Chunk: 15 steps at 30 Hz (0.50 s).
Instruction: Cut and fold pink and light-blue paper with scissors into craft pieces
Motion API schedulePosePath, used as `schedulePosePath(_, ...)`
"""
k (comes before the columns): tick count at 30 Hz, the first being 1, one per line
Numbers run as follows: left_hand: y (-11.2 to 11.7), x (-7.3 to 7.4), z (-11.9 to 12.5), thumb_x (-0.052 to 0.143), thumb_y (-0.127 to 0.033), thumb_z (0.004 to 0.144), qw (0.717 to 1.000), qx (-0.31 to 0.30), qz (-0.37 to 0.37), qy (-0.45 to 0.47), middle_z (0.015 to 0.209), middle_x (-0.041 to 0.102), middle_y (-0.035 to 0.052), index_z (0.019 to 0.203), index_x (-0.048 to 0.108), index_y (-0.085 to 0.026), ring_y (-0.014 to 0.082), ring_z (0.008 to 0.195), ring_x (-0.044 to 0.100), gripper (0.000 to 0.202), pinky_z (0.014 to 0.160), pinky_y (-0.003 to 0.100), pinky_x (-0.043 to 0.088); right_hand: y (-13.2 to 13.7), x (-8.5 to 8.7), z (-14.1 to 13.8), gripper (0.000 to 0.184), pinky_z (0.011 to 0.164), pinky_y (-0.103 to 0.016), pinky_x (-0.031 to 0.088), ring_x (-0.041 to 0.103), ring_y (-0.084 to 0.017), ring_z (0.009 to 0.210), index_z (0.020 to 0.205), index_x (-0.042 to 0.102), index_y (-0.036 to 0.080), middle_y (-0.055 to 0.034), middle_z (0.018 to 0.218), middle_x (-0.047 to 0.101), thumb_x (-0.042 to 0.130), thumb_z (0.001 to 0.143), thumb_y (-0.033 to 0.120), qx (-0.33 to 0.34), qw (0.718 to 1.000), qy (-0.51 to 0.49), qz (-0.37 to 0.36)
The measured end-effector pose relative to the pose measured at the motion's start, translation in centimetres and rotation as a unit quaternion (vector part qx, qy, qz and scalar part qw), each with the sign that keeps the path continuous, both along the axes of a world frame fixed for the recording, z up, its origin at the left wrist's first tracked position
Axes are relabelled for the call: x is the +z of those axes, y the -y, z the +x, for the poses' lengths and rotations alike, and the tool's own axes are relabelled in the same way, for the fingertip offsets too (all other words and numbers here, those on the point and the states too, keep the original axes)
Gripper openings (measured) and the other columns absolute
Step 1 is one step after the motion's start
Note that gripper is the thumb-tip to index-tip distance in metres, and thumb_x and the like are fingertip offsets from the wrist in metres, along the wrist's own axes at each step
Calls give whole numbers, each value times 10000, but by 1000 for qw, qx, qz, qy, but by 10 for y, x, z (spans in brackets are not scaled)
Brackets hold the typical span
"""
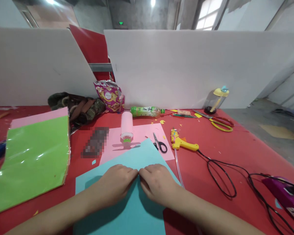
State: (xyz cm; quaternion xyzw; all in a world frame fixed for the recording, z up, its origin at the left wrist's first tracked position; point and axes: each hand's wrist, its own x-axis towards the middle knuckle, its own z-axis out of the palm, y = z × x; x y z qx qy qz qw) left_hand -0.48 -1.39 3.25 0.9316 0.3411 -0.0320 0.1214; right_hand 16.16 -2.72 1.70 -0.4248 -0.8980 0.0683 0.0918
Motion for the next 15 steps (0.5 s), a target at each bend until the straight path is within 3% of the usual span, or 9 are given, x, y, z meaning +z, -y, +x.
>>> schedulePosePath(15, -5, 28, -11, 361, -39, 715, 998, 28, 30, -44, 717, 631, 92, 785, 529, -146, 251, 673, 600, 211, 596, 387, 463, -16, 19, 11, 185, 531, -229, 379, 532, -131, 516, 596, 613, 173, -26, 547, 614, 436, 632, 132, -105, 976, -157, -113)
